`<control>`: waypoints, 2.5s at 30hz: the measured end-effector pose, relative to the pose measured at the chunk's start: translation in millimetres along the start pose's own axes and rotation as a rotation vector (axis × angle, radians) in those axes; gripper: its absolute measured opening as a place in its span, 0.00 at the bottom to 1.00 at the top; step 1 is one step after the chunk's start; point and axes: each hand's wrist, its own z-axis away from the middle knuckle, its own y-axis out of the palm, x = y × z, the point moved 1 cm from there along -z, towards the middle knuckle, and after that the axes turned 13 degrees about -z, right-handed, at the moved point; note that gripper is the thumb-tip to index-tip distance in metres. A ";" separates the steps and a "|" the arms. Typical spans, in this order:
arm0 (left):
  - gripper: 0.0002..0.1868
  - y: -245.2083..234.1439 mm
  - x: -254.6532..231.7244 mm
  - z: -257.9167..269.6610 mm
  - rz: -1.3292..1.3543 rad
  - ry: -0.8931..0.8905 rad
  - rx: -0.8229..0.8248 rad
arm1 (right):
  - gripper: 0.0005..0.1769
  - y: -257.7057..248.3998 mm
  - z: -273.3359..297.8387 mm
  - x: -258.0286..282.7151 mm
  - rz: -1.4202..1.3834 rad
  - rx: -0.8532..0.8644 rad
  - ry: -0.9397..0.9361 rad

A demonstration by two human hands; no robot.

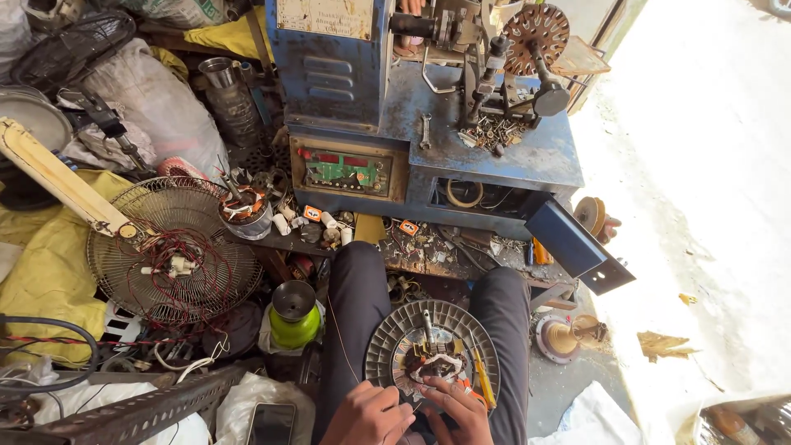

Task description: Working on an electric fan motor, stripping and connecting wires using tools like pliers and scissors.

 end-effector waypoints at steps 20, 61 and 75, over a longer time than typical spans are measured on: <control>0.06 -9.4 -7.2 -7.0 -0.008 -0.008 0.010 | 0.20 0.2 -5.9 18.4 -0.049 -0.016 0.114; 0.08 -63.8 -30.5 -50.6 -0.130 0.101 -0.037 | 0.13 -0.1 -13.8 37.5 -0.087 -0.105 0.106; 0.06 -34.3 9.9 -172.3 -0.088 0.243 0.028 | 0.06 12.8 -19.3 25.9 -1.218 -0.777 0.757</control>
